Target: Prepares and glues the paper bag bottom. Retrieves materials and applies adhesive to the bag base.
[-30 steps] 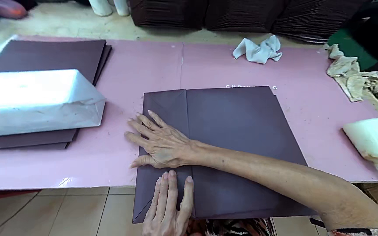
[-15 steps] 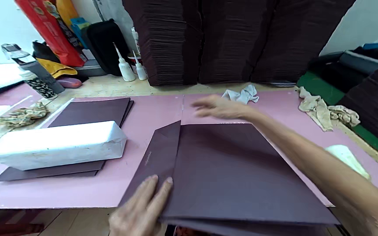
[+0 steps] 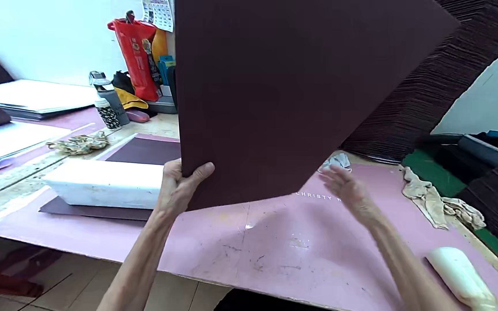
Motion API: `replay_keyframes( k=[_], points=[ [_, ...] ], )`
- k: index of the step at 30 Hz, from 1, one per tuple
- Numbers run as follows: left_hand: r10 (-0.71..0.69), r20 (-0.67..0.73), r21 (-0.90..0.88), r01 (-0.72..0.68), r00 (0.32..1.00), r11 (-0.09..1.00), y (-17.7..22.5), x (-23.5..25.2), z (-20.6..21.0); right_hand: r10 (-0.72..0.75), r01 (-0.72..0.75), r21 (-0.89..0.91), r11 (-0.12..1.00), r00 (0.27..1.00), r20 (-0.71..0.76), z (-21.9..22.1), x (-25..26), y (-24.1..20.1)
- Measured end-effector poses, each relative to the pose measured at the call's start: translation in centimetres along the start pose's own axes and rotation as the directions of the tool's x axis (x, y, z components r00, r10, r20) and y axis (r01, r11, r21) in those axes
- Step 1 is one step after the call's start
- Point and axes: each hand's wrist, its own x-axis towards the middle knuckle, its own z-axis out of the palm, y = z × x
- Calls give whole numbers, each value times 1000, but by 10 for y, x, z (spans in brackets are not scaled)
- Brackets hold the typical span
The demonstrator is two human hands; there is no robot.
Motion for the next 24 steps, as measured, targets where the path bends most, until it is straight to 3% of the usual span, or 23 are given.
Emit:
replay_keyframes(
  k=[3,6,8,12,17,19,22,23,24],
  points=[
    [-66,35,-182,71,997,981,-26,-15,9,2,-2,45,999,1000,1,58,0,1],
    [-59,61,-235,72,996,969,-56,-37,6,44,-42,154,987,999,-8,75,0,1],
    [-138,46,-264,145,989,953,-67,-52,6,70,-73,148,986,997,23,79,-6,4],
    [-316,-8,-304,298,949,905,-62,-59,13,127,-137,135,981,988,86,82,-15,1],
    [-482,-1,-319,456,876,831,-41,-46,26,239,-254,326,911,967,85,73,-25,-14],
    [-560,38,-273,548,828,791,-40,-44,29,284,-286,304,909,957,50,72,-32,-20],
    [-662,189,-60,682,725,729,-36,-40,22,401,-379,234,895,915,-50,71,-45,-27],
    [-644,241,55,653,726,756,-32,-37,14,445,-421,204,884,892,-85,69,-49,-29],
    [-583,256,186,553,771,812,-28,-35,4,488,-467,173,867,865,-113,65,-53,-30]
  ],
)
